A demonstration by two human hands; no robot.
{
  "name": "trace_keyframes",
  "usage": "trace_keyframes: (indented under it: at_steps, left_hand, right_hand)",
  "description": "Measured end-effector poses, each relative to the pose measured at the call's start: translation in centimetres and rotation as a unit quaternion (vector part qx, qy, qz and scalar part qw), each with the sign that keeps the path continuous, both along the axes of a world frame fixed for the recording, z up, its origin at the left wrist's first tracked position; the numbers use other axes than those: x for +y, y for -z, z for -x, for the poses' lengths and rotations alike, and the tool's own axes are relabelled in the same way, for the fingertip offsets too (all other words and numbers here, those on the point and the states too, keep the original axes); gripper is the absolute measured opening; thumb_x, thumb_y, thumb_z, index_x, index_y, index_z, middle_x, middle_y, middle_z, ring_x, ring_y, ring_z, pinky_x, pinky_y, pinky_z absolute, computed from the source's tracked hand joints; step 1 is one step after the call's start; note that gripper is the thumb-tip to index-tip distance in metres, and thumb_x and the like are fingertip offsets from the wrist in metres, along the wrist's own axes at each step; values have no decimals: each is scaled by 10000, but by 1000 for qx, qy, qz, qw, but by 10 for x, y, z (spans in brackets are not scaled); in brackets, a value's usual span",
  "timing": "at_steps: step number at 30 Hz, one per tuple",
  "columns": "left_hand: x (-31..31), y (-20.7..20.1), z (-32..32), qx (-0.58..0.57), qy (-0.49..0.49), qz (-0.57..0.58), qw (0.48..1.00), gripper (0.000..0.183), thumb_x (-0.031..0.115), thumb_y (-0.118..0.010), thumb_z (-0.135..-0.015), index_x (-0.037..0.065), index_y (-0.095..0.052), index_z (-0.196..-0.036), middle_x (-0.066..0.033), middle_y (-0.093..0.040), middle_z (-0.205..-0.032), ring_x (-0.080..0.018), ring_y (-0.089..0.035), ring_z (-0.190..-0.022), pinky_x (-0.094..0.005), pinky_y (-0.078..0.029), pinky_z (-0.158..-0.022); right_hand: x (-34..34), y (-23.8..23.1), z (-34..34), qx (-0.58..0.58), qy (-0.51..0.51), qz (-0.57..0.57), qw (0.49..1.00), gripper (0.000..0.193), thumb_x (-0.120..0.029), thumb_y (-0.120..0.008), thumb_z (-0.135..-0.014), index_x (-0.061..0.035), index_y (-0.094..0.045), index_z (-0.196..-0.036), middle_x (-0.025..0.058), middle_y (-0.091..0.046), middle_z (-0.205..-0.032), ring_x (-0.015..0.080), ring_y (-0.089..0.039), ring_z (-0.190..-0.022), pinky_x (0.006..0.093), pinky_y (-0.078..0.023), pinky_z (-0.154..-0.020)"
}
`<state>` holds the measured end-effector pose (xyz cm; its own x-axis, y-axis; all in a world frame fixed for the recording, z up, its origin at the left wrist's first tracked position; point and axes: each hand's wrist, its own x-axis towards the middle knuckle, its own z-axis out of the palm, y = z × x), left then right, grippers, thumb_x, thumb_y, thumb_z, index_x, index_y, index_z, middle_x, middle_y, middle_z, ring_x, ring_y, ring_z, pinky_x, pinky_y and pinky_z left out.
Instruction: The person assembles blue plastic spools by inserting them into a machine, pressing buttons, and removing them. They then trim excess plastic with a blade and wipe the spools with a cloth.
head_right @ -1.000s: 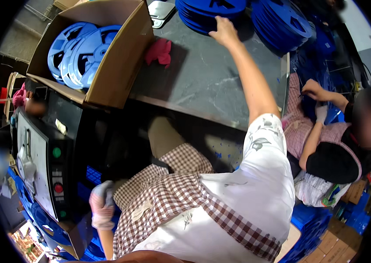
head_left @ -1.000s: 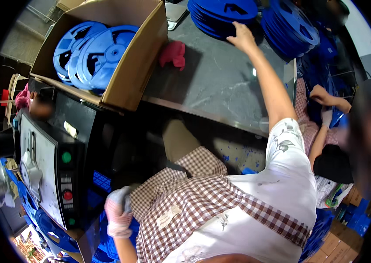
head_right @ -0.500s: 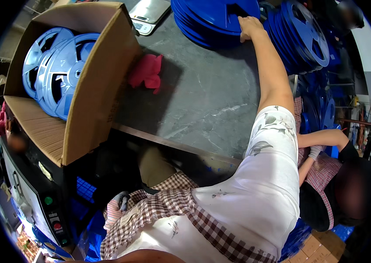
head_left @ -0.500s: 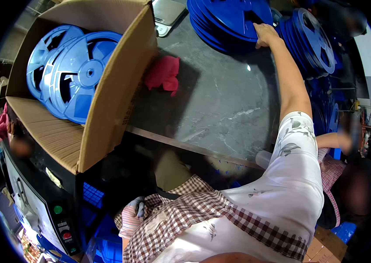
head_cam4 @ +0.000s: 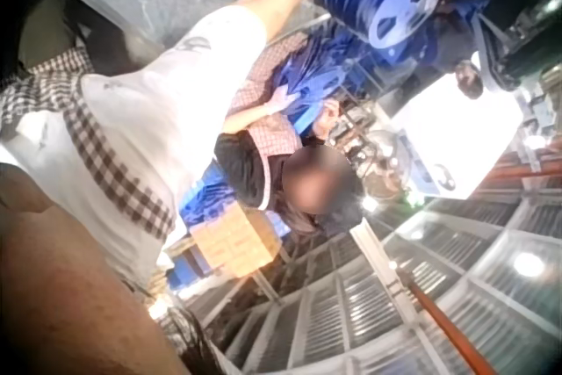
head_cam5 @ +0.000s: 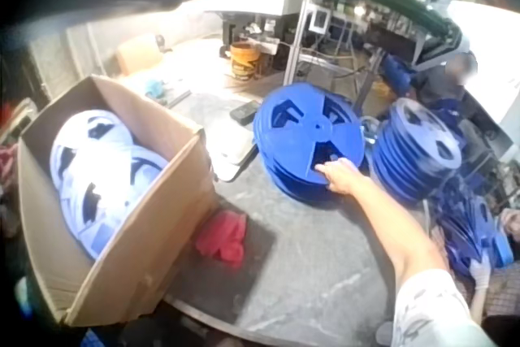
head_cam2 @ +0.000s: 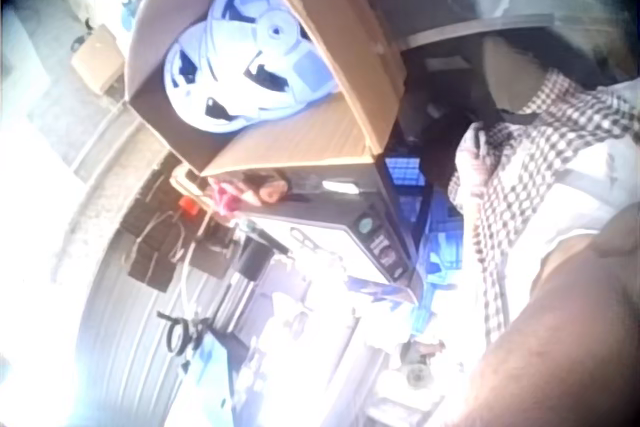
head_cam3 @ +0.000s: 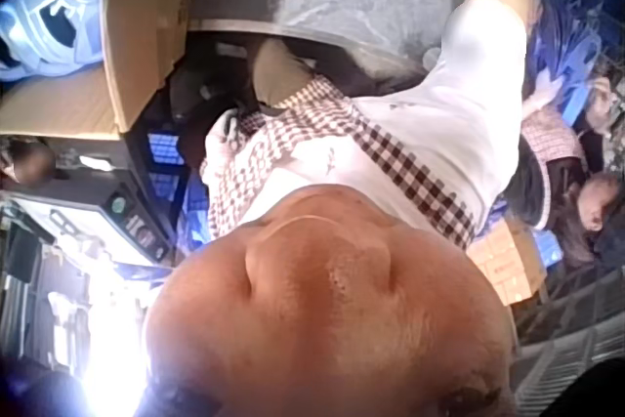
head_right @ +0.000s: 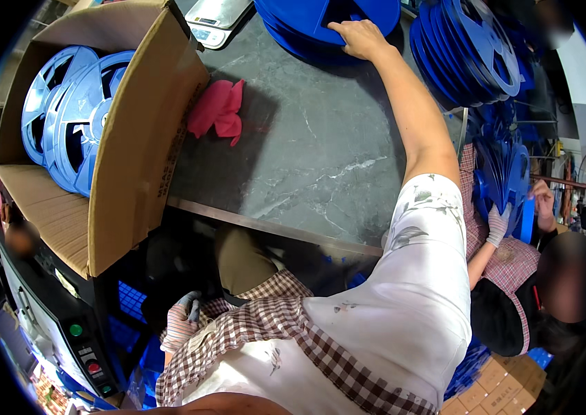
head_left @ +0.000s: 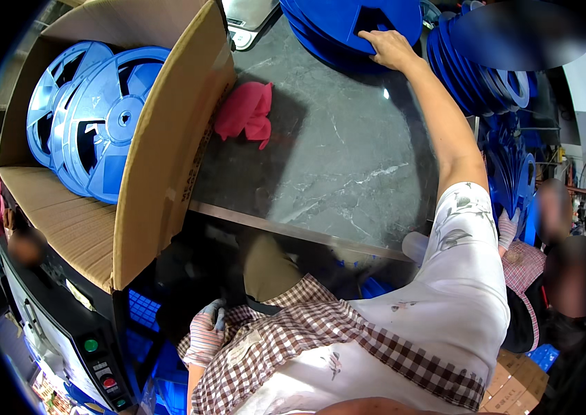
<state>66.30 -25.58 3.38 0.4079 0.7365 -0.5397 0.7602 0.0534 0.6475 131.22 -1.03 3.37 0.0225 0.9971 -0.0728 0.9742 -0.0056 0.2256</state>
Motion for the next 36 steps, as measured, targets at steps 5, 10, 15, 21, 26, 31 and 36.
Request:
trace_keyframes:
  at_steps: [5, 10, 15, 21, 26, 31, 36]
  left_hand:
    - [-5, 10, 4, -10, 16, -12, 1000, 182, 86, -588, -865, 25, -625, -1033, -205, -655, -946, -383, -625, -890, -397, -509, -782]
    - [11, -7, -28, -113, -85, 56, 988, 202, 86, -546, -917, -6, -623, -1080, -180, -672, -987, -259, -664, -910, -315, -507, -807]
    - [105, -45, -154, -275, 64, -36, 959, 321, 130, -638, -870, 10, -571, -1160, -171, -657, -1009, -272, -652, -927, -333, -512, -801]
    - [193, -62, -298, -341, 1, 41, 939, 777, 436, -664, -845, -39, -347, -1372, -175, -540, -1268, -247, -505, -1195, -326, -362, -1026]
    - [231, -42, -360, -444, -152, 413, 781, 599, 535, -652, -823, 76, -499, -1178, -102, -539, -1100, -248, -520, -1009, -402, -381, -1008]
    - [227, -15, -368, -555, -328, 380, 663, 247, 271, -571, -929, 84, -563, -1090, -100, -576, -1218, -270, -528, -1141, -425, -447, -966]
    - [162, -35, -304, -610, -347, 379, 603, 184, 229, -593, -926, 105, -526, -807, -14, -534, -769, -166, -554, -738, -364, -496, -810]
  right_hand:
    - [1, 0, -1, 6, -43, -32, 999, 618, -99, -668, -699, -191, -538, -1296, 81, -666, -1016, 273, -632, -956, 417, -501, -877]
    - [7, -25, 0, 57, -56, -63, 995, 514, -206, -646, -749, -162, -559, -1253, 139, -648, -1044, 319, -613, -982, 416, -467, -897]
    - [2, -81, 39, 75, -22, -98, 992, 381, -200, -584, -840, -23, -549, -1175, 155, -628, -1055, 320, -631, -907, 406, -518, -786]
    - [-21, -73, 113, 114, 0, -150, 982, 266, -348, -577, -896, -95, -545, -974, 165, -653, -849, 395, -614, -820, 500, -484, -672]
    - [-55, -59, 158, 189, -12, -84, 978, 253, -167, -641, -746, -62, -578, -968, 143, -666, -836, 335, -649, -815, 477, -470, -660]
    - [-55, -76, 152, 258, -190, 45, 946, 388, -271, -674, -778, 23, -623, -1026, 200, -586, -1094, 335, -601, -965, 378, -516, -787]
    - [67, -90, -8, 287, -31, -218, 932, 415, -367, -534, -870, -56, -587, -1140, 161, -580, -1145, 304, -560, -1055, 424, -463, -876]
